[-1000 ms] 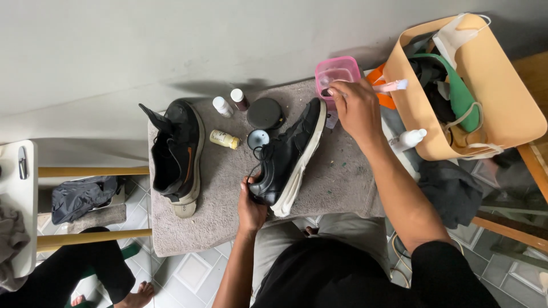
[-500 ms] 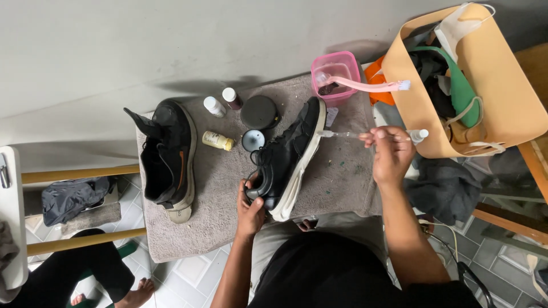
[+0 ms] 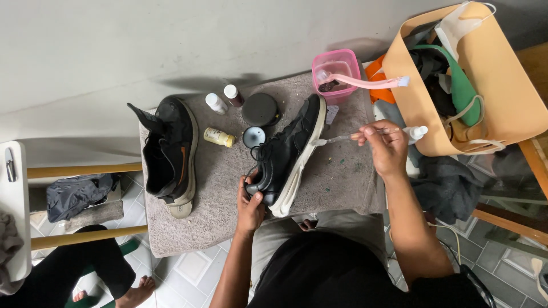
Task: Repairing a black sneaker by cleaning the midsole and preparing it for a new sole attachment
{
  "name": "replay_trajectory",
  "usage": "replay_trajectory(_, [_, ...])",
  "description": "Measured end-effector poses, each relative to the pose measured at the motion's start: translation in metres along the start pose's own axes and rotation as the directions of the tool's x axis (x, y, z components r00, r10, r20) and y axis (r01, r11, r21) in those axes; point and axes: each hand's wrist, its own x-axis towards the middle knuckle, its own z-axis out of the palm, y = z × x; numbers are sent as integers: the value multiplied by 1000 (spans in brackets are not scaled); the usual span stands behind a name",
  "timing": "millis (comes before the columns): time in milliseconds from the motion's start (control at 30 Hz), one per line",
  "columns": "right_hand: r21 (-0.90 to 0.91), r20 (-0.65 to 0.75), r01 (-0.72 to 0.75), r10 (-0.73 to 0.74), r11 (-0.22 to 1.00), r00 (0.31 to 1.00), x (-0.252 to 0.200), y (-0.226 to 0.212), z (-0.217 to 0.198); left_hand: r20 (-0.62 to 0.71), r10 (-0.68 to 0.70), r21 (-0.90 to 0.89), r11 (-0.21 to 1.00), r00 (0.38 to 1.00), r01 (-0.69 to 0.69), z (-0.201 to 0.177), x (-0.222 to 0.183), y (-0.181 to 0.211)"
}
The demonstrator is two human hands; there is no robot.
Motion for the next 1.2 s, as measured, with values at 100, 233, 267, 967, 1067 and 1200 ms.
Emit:
replay_trajectory(100, [-11,-99,47,-48,999,994,4,-1,-3,7,3,14,1000,1000,-3,8,0,6])
replay_trajectory(233, [-78,71,25,-20,997,997,-8,-14,6,17,-2,7,1000,1000,1,1,1,3])
replay_trajectory(267, [-47,4,46,-46,998,999,-9,-9,4,10,0,7,1000,1000,0,-6,0,-3])
replay_trajectory(967, [-46,25,142,-141,989,990,-34,3,4,-5,7,34,999,1000,-7,-14,-2,-12])
replay_trajectory(1067, [-19,-51,164,-164,986,985,-32,5,3,-10,10,28,1000,1000,-9,-12,-4,-13])
replay_trajectory(1200, [-36,58,121,-119,992,991,-40,4,9,-16,3,26,1000,1000,-3,-14,-3,-12])
